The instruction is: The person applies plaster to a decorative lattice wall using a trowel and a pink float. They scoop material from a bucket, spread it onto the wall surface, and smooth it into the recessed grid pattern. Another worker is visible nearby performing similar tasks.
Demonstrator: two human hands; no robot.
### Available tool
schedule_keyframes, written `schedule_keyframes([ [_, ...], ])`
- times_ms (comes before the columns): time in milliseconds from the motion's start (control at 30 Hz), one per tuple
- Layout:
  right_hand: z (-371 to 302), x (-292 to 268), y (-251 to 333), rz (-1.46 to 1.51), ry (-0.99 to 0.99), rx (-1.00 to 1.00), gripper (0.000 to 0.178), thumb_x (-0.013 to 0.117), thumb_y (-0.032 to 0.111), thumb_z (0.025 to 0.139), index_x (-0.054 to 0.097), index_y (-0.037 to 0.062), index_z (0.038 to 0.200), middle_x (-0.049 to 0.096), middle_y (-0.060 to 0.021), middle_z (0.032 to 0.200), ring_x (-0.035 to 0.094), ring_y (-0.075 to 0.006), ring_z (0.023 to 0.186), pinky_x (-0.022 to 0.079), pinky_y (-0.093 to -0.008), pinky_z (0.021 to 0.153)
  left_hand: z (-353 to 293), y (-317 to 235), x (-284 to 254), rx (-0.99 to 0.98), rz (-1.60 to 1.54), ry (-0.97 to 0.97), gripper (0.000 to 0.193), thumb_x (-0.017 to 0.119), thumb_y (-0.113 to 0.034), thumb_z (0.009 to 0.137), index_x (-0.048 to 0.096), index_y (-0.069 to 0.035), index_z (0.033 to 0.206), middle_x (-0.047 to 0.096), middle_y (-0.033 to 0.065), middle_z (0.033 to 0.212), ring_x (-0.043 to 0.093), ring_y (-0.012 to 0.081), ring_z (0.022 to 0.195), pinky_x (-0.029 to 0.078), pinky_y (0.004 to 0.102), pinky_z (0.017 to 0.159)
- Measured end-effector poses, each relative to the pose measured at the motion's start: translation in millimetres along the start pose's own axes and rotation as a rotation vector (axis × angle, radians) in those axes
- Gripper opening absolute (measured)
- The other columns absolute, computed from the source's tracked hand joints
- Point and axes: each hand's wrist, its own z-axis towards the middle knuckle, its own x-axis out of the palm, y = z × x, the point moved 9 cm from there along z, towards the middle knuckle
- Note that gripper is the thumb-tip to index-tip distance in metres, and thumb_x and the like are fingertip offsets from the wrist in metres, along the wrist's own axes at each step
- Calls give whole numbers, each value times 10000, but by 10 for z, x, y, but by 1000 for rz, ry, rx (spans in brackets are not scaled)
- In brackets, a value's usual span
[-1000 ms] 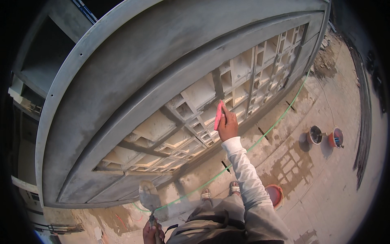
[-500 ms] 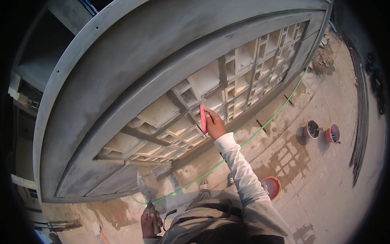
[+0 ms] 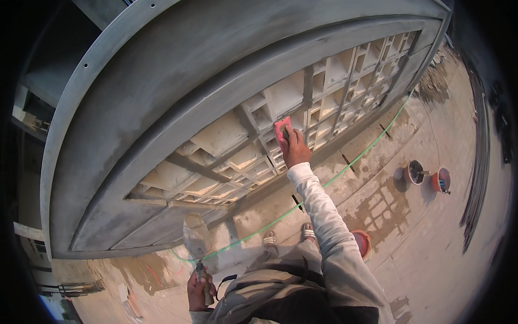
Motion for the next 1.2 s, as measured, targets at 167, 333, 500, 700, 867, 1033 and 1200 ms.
schedule_keyframes([
  [167, -127, 161, -193, -103, 142, 30, 382, 599, 237, 957, 545, 195, 1333, 582, -115, 1240, 651, -344, 1010, 554, -439, 770, -31, 3, -17, 1, -16, -26, 425, 601, -166, 945, 467, -9, 1316, 557, 90, 864, 559, 154, 553, 467, 293, 503],
  [333, -272, -204, -234, -82, 103, 106, 404, 564, 212, 975, 520, 204, 1376, 577, -133, 1203, 654, -343, 993, 552, -444, 783, -62, -2, -20, 26, -40, -49, 424, 594, -158, 946, 466, -9, 1321, 553, 94, 867, 557, 156, 543, 467, 293, 499],
  [500, 37, -423, -241, 133, -20, 227, 378, 493, 168, 990, 562, 171, 1362, 563, -171, 1108, 606, -367, 986, 504, -444, 869, -59, 4, -18, 22, -44, -36, 425, 591, -158, 949, 462, -8, 1326, 551, 97, 874, 558, 160, 542, 464, 293, 495],
  [700, 323, -214, -109, 150, 4, 235, 359, 489, 167, 987, 586, 136, 1332, 572, -206, 1076, 602, -392, 966, 497, -448, 869, -50, 9, -49, 31, -44, -27, 447, 606, -172, 943, 456, -8, 1330, 558, 94, 875, 556, 161, 543, 458, 296, 492],
  [867, 30, -36, 195, 216, 142, 250, 333, 492, 160, 994, 595, 123, 1308, 580, -197, 1040, 600, -382, 969, 492, -440, 862, -18, -25, -53, 32, -38, -22, 448, 616, -177, 935, 467, -5, 1320, 559, 90, 874, 556, 162, 545, 460, 295, 497],
  [1033, -288, 21, 327, 333, 181, 103, 333, 498, 172, 1001, 566, 121, 1322, 573, -185, 1093, 592, -378, 1011, 496, -435, 859, 55, -71, -62, 27, -22, 3, 437, 610, -163, 934, 474, -12, 1321, 555, 86, 877, 553, 161, 555, 464, 293, 511],
  [1200, -314, -51, 354, 111, 87, -29, 382, 567, 212, 975, 517, 150, 1349, 568, -158, 1187, 643, -367, 896, 539, -443, 747, 92, -146, -61, 29, -28, 15, 423, 602, -153, 937, 476, -23, 1320, 555, 88, 889, 553, 161, 563, 467, 293, 516],
])
